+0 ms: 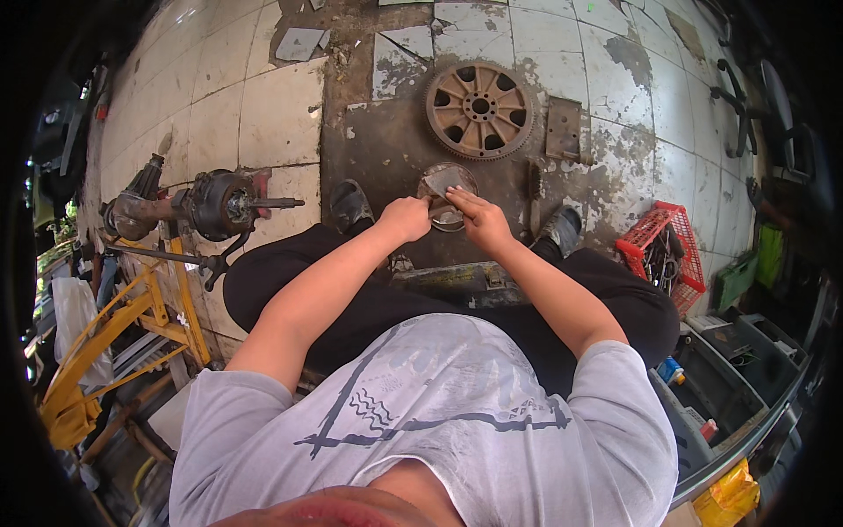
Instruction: The person sits on the floor and uses a sanding block to smooth the edges of a metal part. They repeatedly rub the block along the edges and corners, occasionally repositioning the part to access different areas.
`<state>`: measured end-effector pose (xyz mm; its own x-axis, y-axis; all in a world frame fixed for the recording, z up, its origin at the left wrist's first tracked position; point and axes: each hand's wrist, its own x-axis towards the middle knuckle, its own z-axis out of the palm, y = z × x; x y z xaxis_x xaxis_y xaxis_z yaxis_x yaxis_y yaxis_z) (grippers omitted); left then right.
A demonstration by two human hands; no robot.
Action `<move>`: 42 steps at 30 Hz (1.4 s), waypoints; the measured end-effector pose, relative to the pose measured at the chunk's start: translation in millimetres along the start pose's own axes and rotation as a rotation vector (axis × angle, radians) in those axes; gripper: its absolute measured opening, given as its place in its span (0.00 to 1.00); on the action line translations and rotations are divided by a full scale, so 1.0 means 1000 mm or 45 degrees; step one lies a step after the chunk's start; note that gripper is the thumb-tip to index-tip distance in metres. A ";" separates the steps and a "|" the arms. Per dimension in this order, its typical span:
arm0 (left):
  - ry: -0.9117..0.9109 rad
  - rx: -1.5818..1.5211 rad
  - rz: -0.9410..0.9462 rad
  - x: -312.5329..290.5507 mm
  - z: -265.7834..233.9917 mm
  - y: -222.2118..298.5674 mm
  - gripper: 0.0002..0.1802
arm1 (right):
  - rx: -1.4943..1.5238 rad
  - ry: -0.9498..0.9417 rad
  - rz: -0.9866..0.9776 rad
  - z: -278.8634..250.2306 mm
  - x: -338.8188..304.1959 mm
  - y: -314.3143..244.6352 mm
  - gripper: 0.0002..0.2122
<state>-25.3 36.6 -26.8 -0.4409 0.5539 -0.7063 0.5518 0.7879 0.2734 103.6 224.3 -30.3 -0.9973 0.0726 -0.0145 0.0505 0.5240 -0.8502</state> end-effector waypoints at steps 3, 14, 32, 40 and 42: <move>0.089 -0.186 0.093 0.003 0.006 -0.013 0.21 | 0.023 -0.011 -0.389 -0.004 0.008 -0.043 0.28; -0.002 -0.060 0.040 -0.004 -0.010 0.001 0.23 | -0.076 0.050 -0.110 0.005 0.001 -0.001 0.27; 0.000 -0.008 0.049 -0.003 -0.012 0.002 0.24 | -0.226 -0.126 0.184 -0.020 0.007 0.055 0.28; -0.079 -0.006 0.022 0.002 -0.014 -0.001 0.23 | 0.170 -0.017 0.661 -0.115 0.024 -0.060 0.27; -0.079 -0.024 -0.004 -0.001 -0.014 -0.004 0.24 | 0.073 -0.145 0.427 -0.139 0.020 -0.103 0.27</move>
<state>-36.6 37.0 -18.1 -0.3977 0.5343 -0.7459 0.5368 0.7948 0.2831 85.9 290.1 130.1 -0.9256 0.1358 -0.3534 0.3760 0.4385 -0.8163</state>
